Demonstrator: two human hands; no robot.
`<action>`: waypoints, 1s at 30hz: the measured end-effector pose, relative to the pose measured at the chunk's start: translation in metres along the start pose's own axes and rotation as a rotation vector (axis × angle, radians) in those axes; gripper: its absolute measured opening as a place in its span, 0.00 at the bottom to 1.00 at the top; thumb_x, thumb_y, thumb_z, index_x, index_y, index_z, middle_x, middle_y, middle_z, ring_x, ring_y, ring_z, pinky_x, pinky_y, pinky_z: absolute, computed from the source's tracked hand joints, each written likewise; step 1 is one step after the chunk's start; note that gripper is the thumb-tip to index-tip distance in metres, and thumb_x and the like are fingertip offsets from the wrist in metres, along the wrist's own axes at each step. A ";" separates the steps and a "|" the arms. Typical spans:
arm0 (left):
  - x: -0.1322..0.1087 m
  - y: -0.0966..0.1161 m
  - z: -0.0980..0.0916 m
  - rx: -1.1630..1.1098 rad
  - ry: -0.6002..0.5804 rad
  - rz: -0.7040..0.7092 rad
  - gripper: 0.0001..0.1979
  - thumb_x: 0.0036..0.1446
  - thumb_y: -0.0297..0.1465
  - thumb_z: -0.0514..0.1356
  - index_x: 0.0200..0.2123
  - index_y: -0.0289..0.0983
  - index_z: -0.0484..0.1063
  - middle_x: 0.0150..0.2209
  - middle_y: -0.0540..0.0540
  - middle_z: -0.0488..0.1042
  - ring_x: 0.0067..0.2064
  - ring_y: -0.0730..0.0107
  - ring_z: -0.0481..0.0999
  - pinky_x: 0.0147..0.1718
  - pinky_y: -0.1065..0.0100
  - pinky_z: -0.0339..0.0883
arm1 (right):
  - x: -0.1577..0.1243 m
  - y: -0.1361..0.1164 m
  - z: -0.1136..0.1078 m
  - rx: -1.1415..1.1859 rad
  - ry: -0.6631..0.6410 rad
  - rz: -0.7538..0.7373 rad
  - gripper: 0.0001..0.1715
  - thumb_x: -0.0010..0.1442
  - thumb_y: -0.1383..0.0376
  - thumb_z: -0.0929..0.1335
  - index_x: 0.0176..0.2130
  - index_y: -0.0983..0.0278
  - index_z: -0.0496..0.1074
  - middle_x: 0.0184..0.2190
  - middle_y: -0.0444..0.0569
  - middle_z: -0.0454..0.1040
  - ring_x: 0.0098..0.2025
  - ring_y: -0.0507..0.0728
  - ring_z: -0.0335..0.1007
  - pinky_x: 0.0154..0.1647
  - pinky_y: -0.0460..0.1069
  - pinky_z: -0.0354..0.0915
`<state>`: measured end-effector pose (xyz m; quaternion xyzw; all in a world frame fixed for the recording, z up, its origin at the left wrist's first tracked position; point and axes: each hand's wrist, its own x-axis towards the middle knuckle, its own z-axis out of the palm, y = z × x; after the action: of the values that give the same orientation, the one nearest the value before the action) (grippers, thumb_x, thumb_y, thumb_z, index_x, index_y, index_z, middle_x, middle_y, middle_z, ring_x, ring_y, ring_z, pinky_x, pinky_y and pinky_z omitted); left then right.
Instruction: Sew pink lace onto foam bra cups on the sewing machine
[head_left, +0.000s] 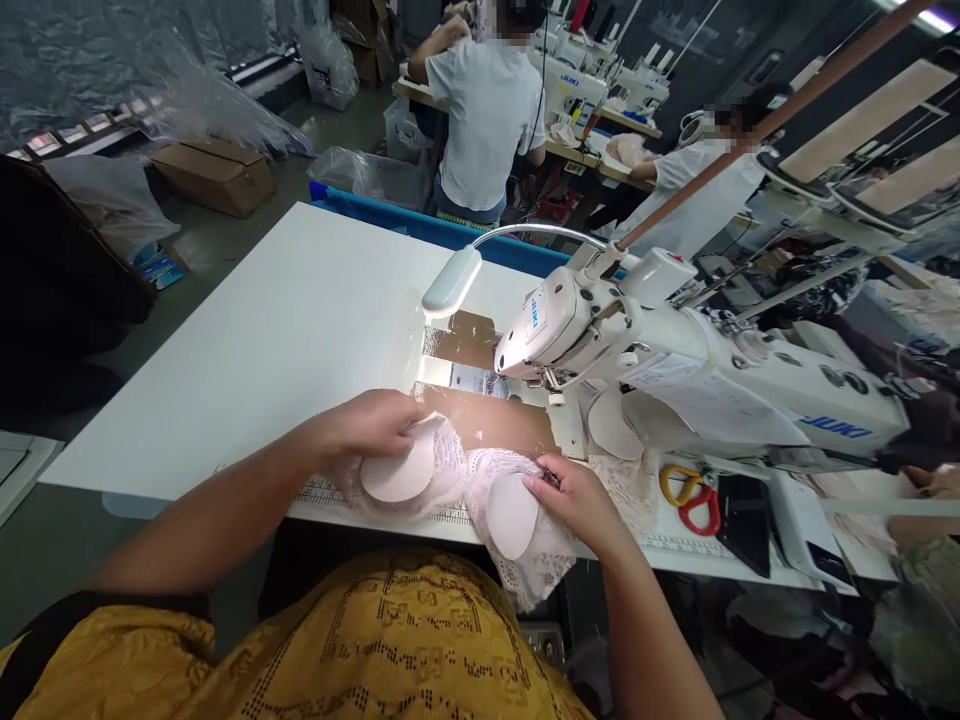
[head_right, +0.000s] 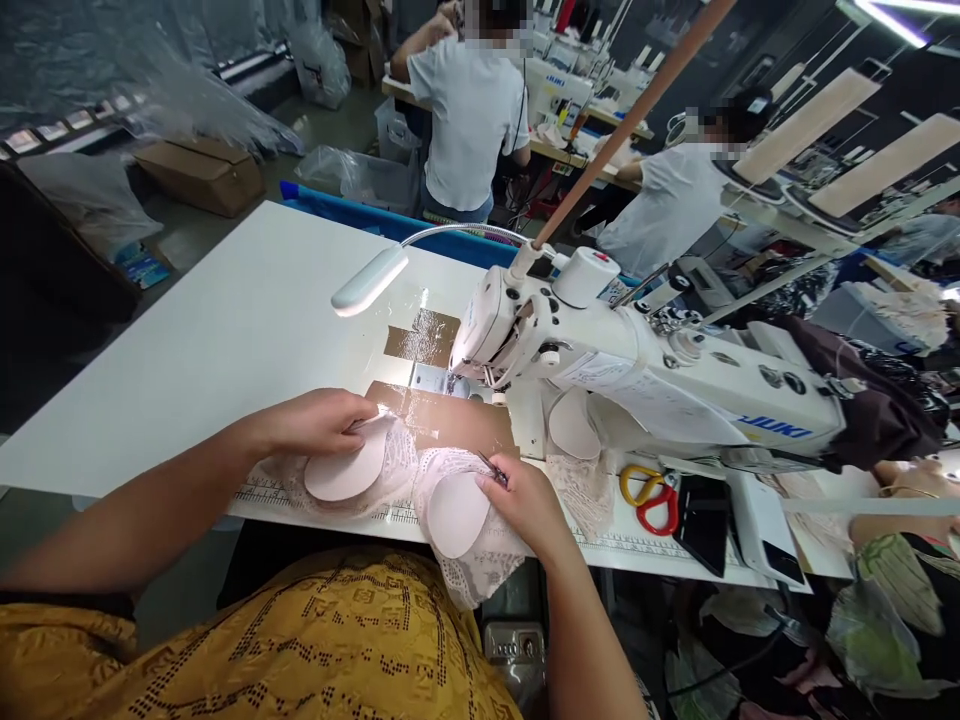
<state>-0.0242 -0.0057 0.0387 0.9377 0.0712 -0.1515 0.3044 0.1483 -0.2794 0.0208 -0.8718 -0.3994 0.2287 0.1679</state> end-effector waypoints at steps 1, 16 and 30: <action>-0.004 0.002 0.000 0.050 -0.007 0.008 0.05 0.49 0.27 0.54 0.24 0.37 0.57 0.26 0.48 0.66 0.28 0.68 0.64 0.26 0.67 0.50 | 0.001 -0.003 0.002 0.017 0.032 -0.040 0.15 0.61 0.55 0.64 0.29 0.62 0.66 0.26 0.46 0.69 0.30 0.56 0.64 0.31 0.49 0.57; -0.051 -0.075 -0.079 0.585 0.873 -0.318 0.04 0.49 0.24 0.53 0.29 0.37 0.63 0.56 0.42 0.68 0.59 0.55 0.63 0.52 0.60 0.59 | 0.118 -0.143 0.038 0.224 0.427 -0.678 0.22 0.63 0.70 0.56 0.55 0.65 0.64 0.56 0.58 0.64 0.56 0.59 0.63 0.58 0.55 0.62; -0.008 -0.143 -0.075 0.445 0.413 -0.412 0.34 0.61 0.47 0.50 0.63 0.28 0.56 0.66 0.35 0.54 0.66 0.45 0.51 0.61 0.51 0.50 | 0.031 -0.007 0.007 -0.162 0.464 -0.149 0.21 0.61 0.67 0.61 0.53 0.63 0.69 0.54 0.55 0.69 0.49 0.62 0.69 0.44 0.53 0.67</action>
<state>-0.0460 0.1531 0.0205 0.9578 0.2837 -0.0291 0.0352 0.1585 -0.2501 0.0103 -0.8798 -0.4300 -0.0232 0.2012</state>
